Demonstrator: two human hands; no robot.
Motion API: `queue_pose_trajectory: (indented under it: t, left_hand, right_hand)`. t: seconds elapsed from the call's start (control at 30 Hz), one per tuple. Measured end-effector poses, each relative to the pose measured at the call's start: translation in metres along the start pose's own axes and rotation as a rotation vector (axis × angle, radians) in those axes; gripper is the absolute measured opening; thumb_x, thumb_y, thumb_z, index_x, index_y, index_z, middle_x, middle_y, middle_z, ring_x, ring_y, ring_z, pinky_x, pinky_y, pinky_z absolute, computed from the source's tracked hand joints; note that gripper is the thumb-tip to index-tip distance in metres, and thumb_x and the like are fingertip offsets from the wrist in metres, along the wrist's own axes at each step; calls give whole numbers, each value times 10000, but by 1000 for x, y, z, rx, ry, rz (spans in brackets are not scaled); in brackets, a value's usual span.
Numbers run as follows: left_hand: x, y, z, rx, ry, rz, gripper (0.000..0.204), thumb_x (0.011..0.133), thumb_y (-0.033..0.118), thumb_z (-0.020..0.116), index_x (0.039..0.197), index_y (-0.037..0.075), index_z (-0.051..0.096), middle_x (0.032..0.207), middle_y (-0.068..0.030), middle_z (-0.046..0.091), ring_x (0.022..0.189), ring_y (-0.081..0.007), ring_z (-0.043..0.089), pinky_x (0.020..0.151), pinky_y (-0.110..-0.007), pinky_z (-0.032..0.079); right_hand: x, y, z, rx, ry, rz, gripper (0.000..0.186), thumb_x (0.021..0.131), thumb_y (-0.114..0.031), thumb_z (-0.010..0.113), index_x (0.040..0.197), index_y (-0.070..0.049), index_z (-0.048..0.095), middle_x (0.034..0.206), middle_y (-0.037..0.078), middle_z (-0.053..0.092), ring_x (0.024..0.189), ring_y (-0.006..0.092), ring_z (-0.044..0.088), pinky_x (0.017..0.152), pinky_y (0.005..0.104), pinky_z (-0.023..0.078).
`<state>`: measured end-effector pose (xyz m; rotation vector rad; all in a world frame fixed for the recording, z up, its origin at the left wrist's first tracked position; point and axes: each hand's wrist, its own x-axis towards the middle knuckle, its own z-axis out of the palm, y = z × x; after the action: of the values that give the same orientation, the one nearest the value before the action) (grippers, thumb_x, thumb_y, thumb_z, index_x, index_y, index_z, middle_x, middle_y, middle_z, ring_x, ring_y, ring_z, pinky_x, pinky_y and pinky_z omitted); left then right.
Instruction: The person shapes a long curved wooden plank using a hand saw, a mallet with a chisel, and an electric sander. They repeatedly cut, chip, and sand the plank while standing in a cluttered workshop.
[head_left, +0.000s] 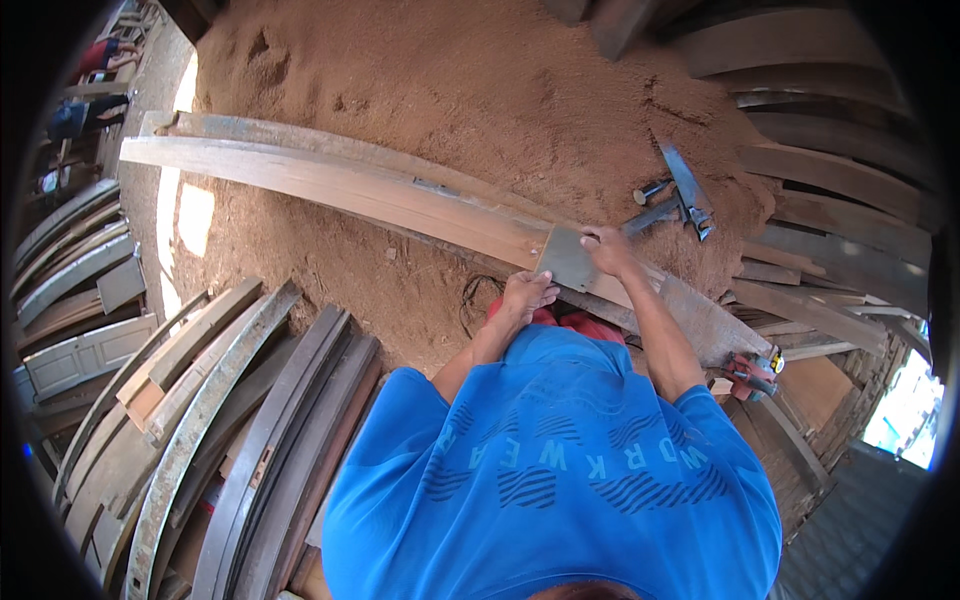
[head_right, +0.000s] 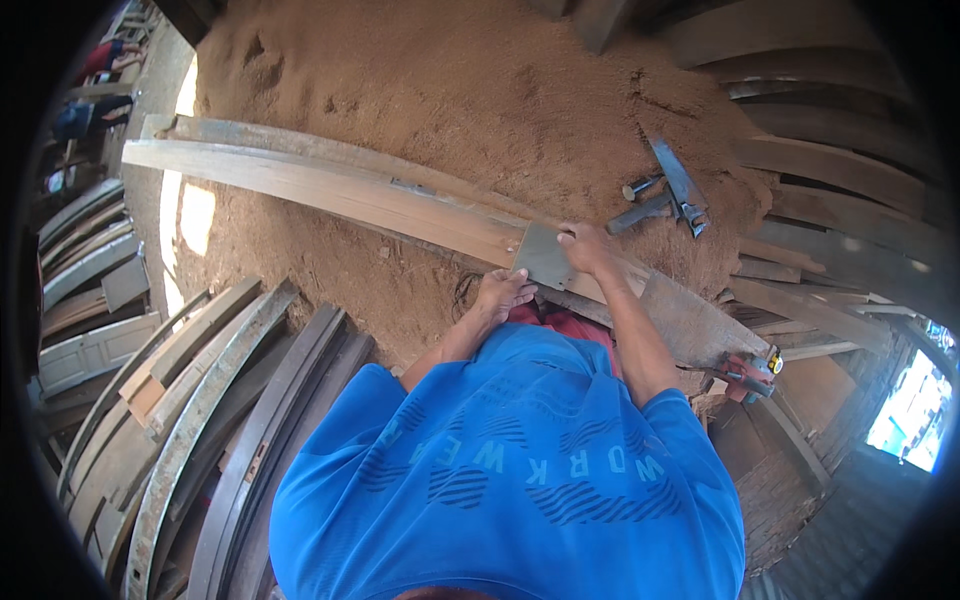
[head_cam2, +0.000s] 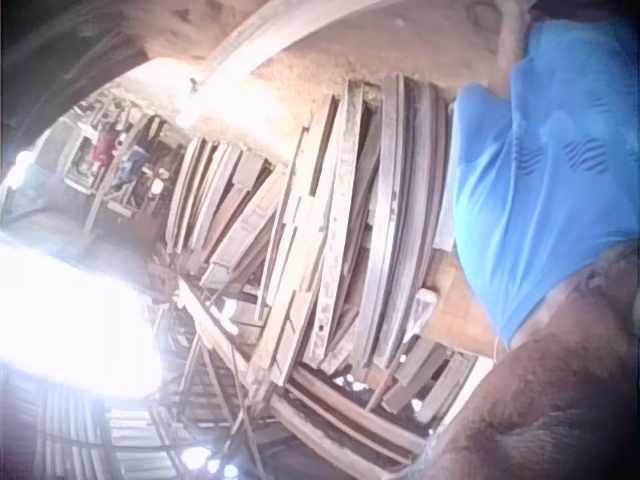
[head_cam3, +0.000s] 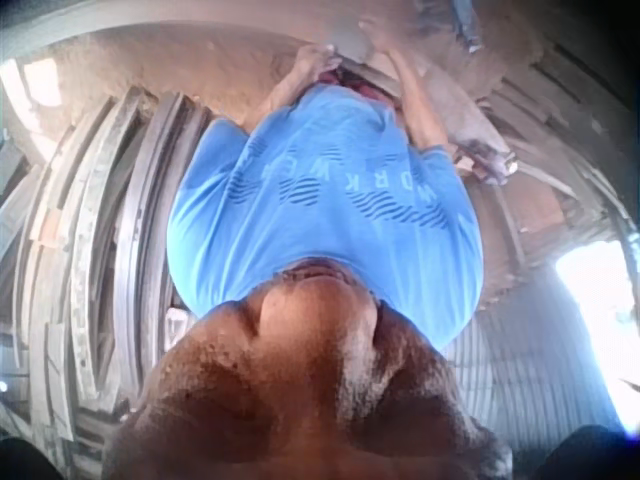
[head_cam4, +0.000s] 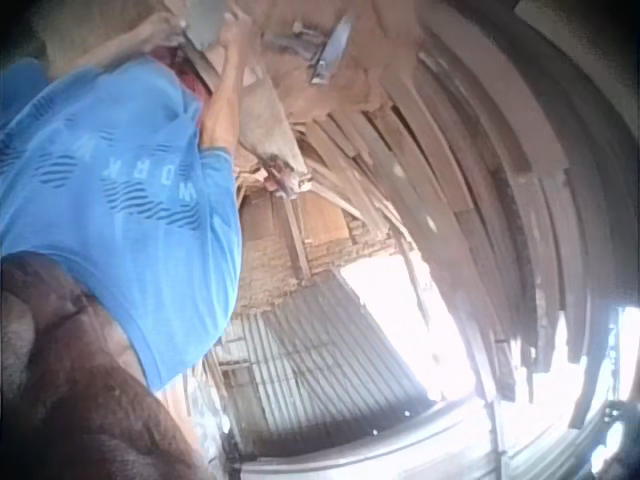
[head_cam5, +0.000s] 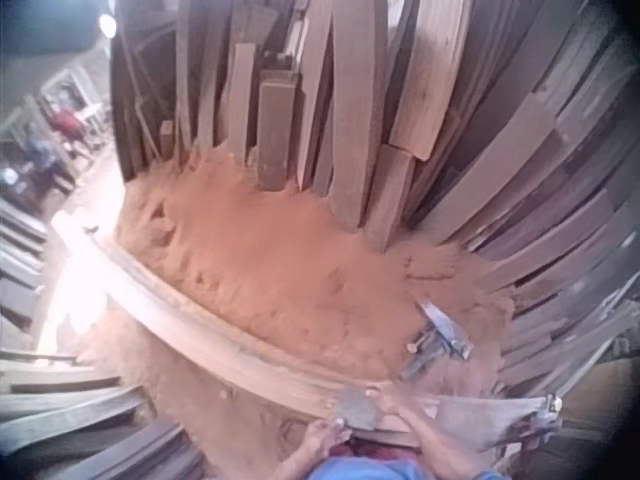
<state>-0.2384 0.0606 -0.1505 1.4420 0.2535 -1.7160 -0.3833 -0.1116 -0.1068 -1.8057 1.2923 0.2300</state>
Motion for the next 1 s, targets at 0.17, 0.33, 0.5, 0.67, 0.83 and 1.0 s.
queue_pose_trajectory:
  t: [0.17, 0.33, 0.5, 0.67, 0.83, 1.0]
  left_hand:
    - [1, -8, -5, -106, -38, -15, 194, 966, 161, 658, 993, 15, 534, 951, -111, 650, 889, -255, 708, 766, -361, 601]
    - [1, -10, 3, -144, 69, 50, 188, 938, 121, 687, 972, 10, 539, 898, -97, 665, 774, -205, 712, 652, -299, 595]
    - [1, -14, 12, -149, 151, 63, 213, 921, 119, 707, 979, -5, 544, 866, -97, 664, 744, -185, 704, 617, -278, 581]
    - [-1, -16, 12, -92, 239, 160, 248, 918, 115, 708, 1022, -11, 520, 913, -121, 668, 789, -210, 707, 679, -312, 596]
    - [0, -20, 15, -120, 305, 205, 232, 914, 97, 705, 1015, -12, 528, 882, -118, 671, 766, -198, 703, 659, -301, 590]
    - [-1, -17, 18, -128, 353, 201, 199, 917, 102, 702, 975, -3, 543, 848, -106, 668, 743, -195, 698, 648, -299, 585]
  right_hand:
    - [15, 18, -3, 65, -69, -66, 322, 852, -232, 692, 1121, -56, 706, 1102, 201, 704, 1047, 343, 667, 921, 407, 494]
    - [29, 24, -8, 12, -142, -63, 338, 846, -238, 703, 1113, -31, 698, 1073, 212, 708, 1022, 319, 679, 899, 400, 502]
    - [35, 19, -16, 27, -228, -20, 319, 843, -238, 704, 1085, -30, 700, 1051, 196, 712, 1006, 322, 679, 892, 395, 503]
    - [38, 17, -14, -99, -190, -150, 283, 841, -228, 701, 1039, -25, 698, 968, 192, 704, 927, 337, 673, 840, 404, 504]
    - [31, 5, -17, -77, -174, -178, 265, 844, -223, 697, 993, -4, 686, 910, 202, 690, 876, 326, 670, 792, 420, 498]
    - [31, 4, -20, 0, -211, -122, 284, 844, -227, 694, 1020, -3, 698, 919, 202, 701, 888, 307, 682, 811, 415, 509]
